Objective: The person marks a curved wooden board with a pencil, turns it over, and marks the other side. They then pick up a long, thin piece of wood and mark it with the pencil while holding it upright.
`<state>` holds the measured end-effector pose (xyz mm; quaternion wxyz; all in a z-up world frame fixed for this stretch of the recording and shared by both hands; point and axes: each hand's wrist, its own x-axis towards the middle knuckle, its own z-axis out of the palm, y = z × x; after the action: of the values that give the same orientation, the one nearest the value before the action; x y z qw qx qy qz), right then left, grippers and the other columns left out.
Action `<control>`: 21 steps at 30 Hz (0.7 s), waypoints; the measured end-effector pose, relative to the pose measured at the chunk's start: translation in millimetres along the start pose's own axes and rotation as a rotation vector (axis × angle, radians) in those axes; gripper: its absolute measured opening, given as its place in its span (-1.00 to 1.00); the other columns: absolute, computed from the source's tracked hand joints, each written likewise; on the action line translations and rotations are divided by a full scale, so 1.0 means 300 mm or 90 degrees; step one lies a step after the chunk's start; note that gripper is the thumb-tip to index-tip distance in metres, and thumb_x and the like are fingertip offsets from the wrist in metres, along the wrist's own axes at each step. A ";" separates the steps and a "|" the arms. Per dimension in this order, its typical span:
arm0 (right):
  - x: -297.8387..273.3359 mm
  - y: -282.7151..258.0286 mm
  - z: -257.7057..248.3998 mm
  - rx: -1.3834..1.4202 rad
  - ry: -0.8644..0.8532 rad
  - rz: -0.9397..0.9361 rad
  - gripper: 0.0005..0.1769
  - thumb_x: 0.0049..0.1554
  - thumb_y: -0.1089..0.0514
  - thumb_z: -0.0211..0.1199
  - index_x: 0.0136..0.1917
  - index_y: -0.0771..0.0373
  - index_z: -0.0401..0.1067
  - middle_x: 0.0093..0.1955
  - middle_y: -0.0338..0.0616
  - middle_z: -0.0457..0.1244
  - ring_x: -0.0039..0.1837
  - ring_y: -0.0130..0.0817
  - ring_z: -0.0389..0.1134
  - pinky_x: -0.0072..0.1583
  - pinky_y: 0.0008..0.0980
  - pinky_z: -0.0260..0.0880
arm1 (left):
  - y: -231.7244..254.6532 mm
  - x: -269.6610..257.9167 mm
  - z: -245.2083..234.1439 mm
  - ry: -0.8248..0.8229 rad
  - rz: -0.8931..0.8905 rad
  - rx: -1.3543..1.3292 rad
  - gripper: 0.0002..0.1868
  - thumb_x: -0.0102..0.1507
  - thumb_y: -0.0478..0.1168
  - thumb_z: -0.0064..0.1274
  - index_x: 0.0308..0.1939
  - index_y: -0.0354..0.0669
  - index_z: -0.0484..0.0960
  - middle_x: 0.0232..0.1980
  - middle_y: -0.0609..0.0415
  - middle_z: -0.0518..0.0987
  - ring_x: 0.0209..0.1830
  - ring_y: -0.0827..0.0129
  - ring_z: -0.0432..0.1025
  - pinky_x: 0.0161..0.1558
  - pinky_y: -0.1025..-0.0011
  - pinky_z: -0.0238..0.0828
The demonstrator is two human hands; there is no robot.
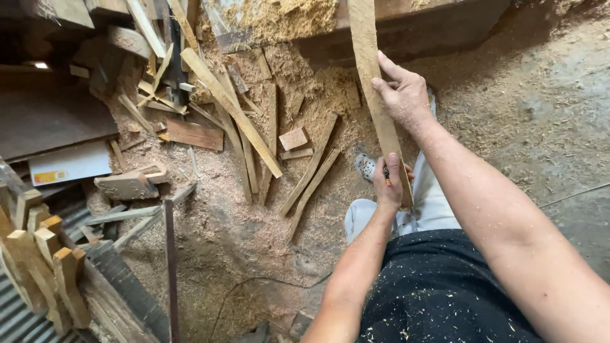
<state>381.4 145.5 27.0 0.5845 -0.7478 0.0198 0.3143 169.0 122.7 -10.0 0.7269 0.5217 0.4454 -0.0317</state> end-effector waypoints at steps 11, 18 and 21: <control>0.029 -0.045 -0.020 0.013 -0.021 0.010 -0.35 0.21 0.28 0.32 0.52 -0.08 0.32 0.35 -0.22 0.38 0.01 -0.56 0.47 0.10 -0.50 0.55 | 0.035 0.015 0.016 0.001 -0.012 0.011 -0.33 0.39 0.37 -0.19 -0.09 -0.26 0.43 -0.39 0.02 0.54 -0.49 0.39 0.53 -0.45 0.43 0.53; 0.062 -0.042 -0.026 0.016 -0.027 0.000 -0.36 0.22 0.28 0.32 0.51 -0.05 0.31 0.39 -0.22 0.34 0.04 -0.56 0.46 0.12 -0.48 0.57 | 0.061 0.033 0.034 0.010 0.001 0.005 -0.32 0.39 0.36 -0.17 -0.10 -0.29 0.43 -0.38 0.02 0.53 -0.49 0.40 0.52 -0.47 0.43 0.53; 0.079 -0.048 -0.029 0.031 -0.029 -0.030 -0.38 0.22 0.30 0.32 0.51 -0.02 0.31 0.41 -0.21 0.32 0.08 -0.57 0.47 0.14 -0.49 0.56 | 0.076 0.043 0.040 0.005 -0.010 -0.011 -0.33 0.39 0.36 -0.16 -0.08 -0.28 0.43 -0.38 0.02 0.53 -0.49 0.41 0.51 -0.46 0.44 0.53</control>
<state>410.0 150.3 28.6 0.6102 -0.7261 -0.0038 0.3168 195.8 128.9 -1.4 0.7294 0.5119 0.4527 -0.0314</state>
